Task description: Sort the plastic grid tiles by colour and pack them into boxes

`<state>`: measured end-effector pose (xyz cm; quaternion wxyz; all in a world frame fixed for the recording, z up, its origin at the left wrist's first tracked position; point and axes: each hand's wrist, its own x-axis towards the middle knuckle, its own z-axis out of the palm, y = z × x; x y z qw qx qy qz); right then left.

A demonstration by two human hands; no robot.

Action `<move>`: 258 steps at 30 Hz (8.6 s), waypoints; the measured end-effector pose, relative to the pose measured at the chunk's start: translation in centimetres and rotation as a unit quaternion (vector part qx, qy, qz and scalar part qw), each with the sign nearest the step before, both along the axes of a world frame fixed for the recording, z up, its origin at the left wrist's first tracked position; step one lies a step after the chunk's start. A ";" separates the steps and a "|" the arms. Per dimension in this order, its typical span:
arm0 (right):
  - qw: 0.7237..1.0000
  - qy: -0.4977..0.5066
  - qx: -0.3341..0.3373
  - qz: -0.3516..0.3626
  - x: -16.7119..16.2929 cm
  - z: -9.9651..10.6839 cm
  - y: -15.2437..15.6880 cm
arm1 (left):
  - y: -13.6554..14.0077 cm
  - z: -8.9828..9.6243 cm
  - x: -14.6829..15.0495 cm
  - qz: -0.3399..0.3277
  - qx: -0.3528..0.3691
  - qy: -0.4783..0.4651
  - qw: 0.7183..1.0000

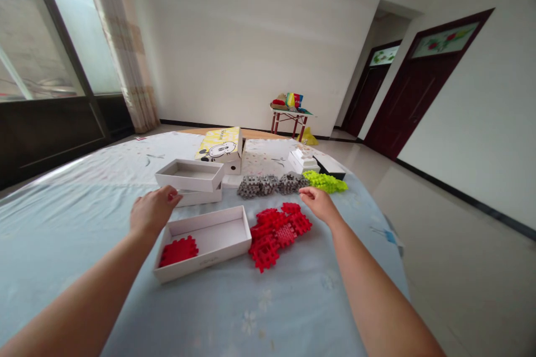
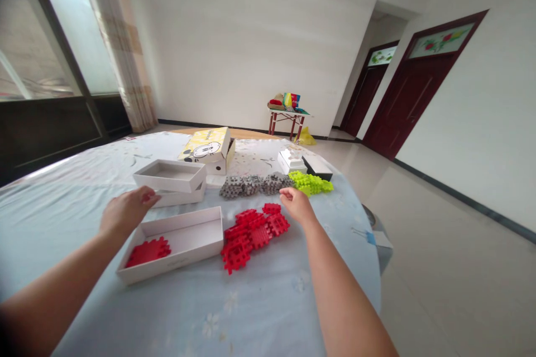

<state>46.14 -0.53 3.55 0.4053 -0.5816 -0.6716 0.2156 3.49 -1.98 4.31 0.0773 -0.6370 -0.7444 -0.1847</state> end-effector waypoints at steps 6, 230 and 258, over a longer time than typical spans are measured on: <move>0.992 -0.123 -0.031 -0.005 -1.4 -0.6 0.7 | 0.5 -0.1 -0.1 -0.009 -0.005 -0.094 0.996; 0.981 -0.164 0.015 0.106 -2.3 3.9 -2.5 | -3.0 -2.9 -0.1 0.022 0.053 -0.402 0.914; 0.862 -0.215 -0.106 0.447 -18.0 4.5 -2.2 | -2.9 -3.3 -0.3 0.000 0.057 -0.390 0.919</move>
